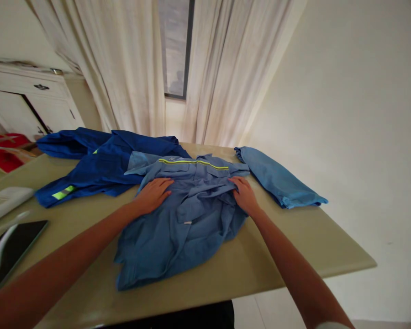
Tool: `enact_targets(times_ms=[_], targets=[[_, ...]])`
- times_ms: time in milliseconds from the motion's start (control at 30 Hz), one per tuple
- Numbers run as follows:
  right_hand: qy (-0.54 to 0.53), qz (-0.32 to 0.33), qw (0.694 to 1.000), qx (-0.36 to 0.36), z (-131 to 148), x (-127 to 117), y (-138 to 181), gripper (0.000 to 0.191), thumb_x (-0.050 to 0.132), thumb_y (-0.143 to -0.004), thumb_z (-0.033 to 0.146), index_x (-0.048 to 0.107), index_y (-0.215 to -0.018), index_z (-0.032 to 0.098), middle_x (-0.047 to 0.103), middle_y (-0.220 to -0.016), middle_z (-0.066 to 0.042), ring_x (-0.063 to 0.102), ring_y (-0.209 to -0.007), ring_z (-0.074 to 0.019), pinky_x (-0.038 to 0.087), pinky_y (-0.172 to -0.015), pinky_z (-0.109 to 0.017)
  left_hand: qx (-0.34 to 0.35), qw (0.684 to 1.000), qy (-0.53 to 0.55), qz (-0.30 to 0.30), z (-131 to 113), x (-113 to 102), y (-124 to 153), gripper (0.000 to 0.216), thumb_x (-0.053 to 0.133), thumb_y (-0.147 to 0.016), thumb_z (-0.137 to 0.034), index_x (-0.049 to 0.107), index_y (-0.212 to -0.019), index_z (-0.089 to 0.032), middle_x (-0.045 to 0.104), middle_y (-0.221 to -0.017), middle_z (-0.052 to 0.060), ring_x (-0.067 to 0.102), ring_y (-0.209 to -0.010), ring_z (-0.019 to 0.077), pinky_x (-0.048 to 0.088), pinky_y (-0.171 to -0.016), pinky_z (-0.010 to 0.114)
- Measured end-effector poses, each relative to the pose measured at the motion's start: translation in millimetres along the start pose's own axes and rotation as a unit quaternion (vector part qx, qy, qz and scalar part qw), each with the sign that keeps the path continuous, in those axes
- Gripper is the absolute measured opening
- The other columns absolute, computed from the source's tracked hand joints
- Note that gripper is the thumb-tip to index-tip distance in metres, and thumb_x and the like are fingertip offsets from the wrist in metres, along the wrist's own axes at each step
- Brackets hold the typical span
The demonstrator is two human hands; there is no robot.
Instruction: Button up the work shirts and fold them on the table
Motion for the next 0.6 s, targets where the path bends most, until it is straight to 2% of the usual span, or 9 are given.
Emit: enact_targets(times_ms=[33,100,200,267,300,367,467,533,600], targets=[[-0.002,-0.037,0.999,0.005,3.7,-11.8,9.5,0.045,0.05,-0.092,0.014,0.065,-0.133,0.019,0.064,-0.134,-0.014,0.055,-0.13,-0.0293,0.039,-0.118,-0.048,0.015,1.0,0.013,-0.004,-14.5,-2.9,10.1,0.046,0.053,-0.096,-0.056,0.07,-0.121,-0.022,0.068,-0.13,0.013,0.057,-0.128,0.0343,0.035,-0.118,0.046],[-0.014,-0.047,0.999,-0.001,16.6,-20.9,34.4,0.037,0.055,-0.097,0.03,0.065,-0.131,0.021,0.065,-0.128,-0.014,0.057,-0.125,-0.0309,0.043,-0.114,-0.048,0.033,0.998,0.025,0.055,-44.5,3.2,38.1,0.038,0.051,-0.098,-0.055,0.071,-0.105,-0.023,0.071,-0.106,0.011,0.065,-0.101,0.0297,0.048,-0.097,0.041],[-0.02,0.04,0.999,-0.014,34.2,-5.3,68.1,0.052,0.067,-0.092,0.047,0.06,-0.137,0.023,0.062,-0.136,-0.014,0.058,-0.124,-0.0336,0.046,-0.111,-0.049,0.056,0.98,-0.023,0.191,-76.4,21.7,81.8,0.037,0.071,-0.084,-0.059,0.068,-0.095,-0.024,0.069,-0.099,0.008,0.062,-0.087,0.0265,0.046,-0.078,0.036],[-0.013,0.076,0.997,0.007,33.6,4.2,78.9,0.059,0.068,-0.089,0.042,0.056,-0.143,0.021,0.061,-0.137,-0.016,0.06,-0.122,-0.0344,0.048,-0.107,-0.05,0.066,0.967,-0.046,0.242,-83.5,25.2,98.4,0.029,0.073,-0.082,-0.05,0.065,-0.088,-0.023,0.068,-0.092,0.005,0.061,-0.081,0.0233,0.042,-0.072,0.034],[-0.014,0.082,0.996,0.023,29.7,4.3,80.8,0.058,0.064,-0.09,0.036,0.055,-0.144,0.018,0.063,-0.132,-0.017,0.062,-0.116,-0.0333,0.049,-0.104,-0.049,0.062,0.965,-0.044,0.251,-83.4,22.2,102.0,0.022,0.069,-0.085,-0.044,0.064,-0.085,-0.022,0.067,-0.087,0.003,0.06,-0.078,0.0213,0.041,-0.07,0.033],[-0.027,0.069,0.996,0.048,19.2,-7.8,82.5,0.057,0.056,-0.089,0.025,0.055,-0.145,0.015,0.068,-0.114,-0.015,0.067,-0.099,-0.0284,0.052,-0.095,-0.045,0.038,0.972,-0.017,0.231,-79.1,6.0,103.1,0.016,0.059,-0.091,-0.036,0.061,-0.081,-0.022,0.065,-0.079,0.0,0.059,-0.073,0.0186,0.04,-0.069,0.031],[-0.088,0.011,0.994,0.057,6.1,-45.7,95.1,0.056,0.052,-0.089,0.024,0.057,-0.144,0.018,0.066,-0.094,-0.007,0.064,-0.082,-0.0218,0.054,-0.081,-0.036,-0.008,0.983,0.014,0.182,-69.7,-23.7,108.6,0.023,0.056,-0.094,-0.042,0.06,-0.08,-0.024,0.064,-0.077,-0.001,0.059,-0.074,0.0191,0.044,-0.073,0.031],[-0.144,0.007,0.988,0.06,0.5,-61.2,113.3,0.055,0.05,-0.09,0.026,0.056,-0.145,0.022,0.063,-0.091,-0.004,0.063,-0.08,-0.0192,0.055,-0.075,-0.031,-0.014,0.979,0.012,0.205,-66.3,-24.8,121.8,0.022,0.061,-0.092,-0.047,0.063,-0.084,-0.027,0.067,-0.082,-0.001,0.061,-0.077,0.0208,0.045,-0.073,0.032],[-0.146,0.028,0.986,0.071,-3.6,-61.4,133.8,0.058,0.053,-0.087,0.026,0.056,-0.145,0.025,0.063,-0.101,-0.005,0.065,-0.089,-0.02,0.057,-0.077,-0.032,0.011,0.973,0.004,0.229,-66.9,-10.7,136.8,0.021,0.07,-0.085,-0.048,0.065,-0.092,-0.029,0.07,-0.093,0.002,0.063,-0.082,0.0241,0.046,-0.073,0.035]])
Point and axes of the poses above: each hand's wrist, its own y-axis away from the middle knuckle, its own x-axis out of the palm, z = x × y, the point moved 6 cm from there along -y, towards the middle knuckle
